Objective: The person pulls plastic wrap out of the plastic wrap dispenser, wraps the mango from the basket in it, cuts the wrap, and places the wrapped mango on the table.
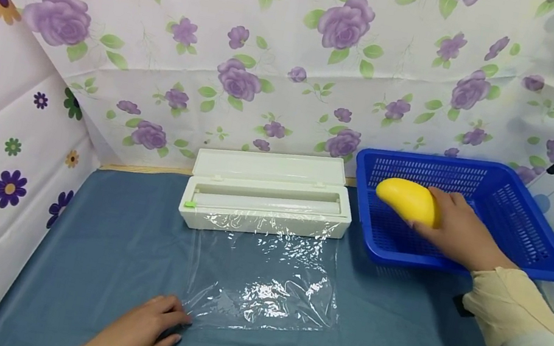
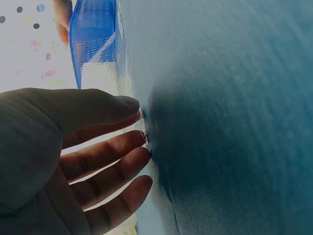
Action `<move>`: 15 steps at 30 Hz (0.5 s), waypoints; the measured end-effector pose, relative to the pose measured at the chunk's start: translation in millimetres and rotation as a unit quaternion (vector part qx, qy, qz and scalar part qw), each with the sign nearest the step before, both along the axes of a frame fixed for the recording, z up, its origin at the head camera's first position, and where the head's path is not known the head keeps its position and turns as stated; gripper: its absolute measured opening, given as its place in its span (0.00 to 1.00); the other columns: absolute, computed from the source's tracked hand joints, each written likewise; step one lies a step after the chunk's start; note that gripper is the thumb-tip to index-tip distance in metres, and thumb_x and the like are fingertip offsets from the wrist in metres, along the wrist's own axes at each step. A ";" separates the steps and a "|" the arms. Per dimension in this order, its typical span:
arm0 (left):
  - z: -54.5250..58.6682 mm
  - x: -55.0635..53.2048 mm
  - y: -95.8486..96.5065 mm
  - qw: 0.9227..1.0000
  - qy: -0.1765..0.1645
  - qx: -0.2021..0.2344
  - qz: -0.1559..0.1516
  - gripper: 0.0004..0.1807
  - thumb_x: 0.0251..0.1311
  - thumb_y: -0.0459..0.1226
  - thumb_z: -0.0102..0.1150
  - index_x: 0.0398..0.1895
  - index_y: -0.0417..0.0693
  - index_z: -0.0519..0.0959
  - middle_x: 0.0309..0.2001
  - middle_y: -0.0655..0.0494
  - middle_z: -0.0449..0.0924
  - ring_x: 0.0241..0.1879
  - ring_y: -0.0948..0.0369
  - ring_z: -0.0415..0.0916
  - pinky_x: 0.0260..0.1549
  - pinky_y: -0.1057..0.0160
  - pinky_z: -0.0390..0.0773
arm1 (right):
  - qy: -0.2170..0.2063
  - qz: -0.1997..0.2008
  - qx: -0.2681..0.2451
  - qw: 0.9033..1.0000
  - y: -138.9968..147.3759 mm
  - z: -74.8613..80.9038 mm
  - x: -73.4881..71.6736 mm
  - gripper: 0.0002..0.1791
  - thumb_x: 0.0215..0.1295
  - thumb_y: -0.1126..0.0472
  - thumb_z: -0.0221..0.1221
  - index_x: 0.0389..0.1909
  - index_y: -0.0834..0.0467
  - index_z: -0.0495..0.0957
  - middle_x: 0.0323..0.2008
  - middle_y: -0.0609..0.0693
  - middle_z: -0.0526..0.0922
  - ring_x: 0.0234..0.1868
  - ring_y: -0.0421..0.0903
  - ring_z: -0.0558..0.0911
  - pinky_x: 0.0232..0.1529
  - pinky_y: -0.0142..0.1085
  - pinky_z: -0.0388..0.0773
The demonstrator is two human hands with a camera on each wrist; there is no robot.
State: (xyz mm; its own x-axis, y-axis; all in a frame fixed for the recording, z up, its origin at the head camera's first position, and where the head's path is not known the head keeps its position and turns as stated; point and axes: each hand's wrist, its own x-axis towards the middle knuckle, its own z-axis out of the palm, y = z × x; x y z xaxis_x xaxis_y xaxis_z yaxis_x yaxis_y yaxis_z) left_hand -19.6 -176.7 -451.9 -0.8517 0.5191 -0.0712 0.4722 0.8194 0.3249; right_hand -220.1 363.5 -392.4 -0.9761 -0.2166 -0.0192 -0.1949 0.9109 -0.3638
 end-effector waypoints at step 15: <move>-4.7 1.0 -0.7 0.999 0.034 0.024 0.003 0.08 0.61 0.39 0.67 0.42 0.49 0.86 0.37 0.65 0.75 0.39 0.66 0.72 0.40 0.61 0.78 | 0.114 0.018 -0.060 0.992 -35.5 21.0 28.0 0.46 0.65 0.44 0.66 0.78 0.55 0.56 0.61 0.66 0.67 0.52 0.61 0.69 0.49 0.61 0.73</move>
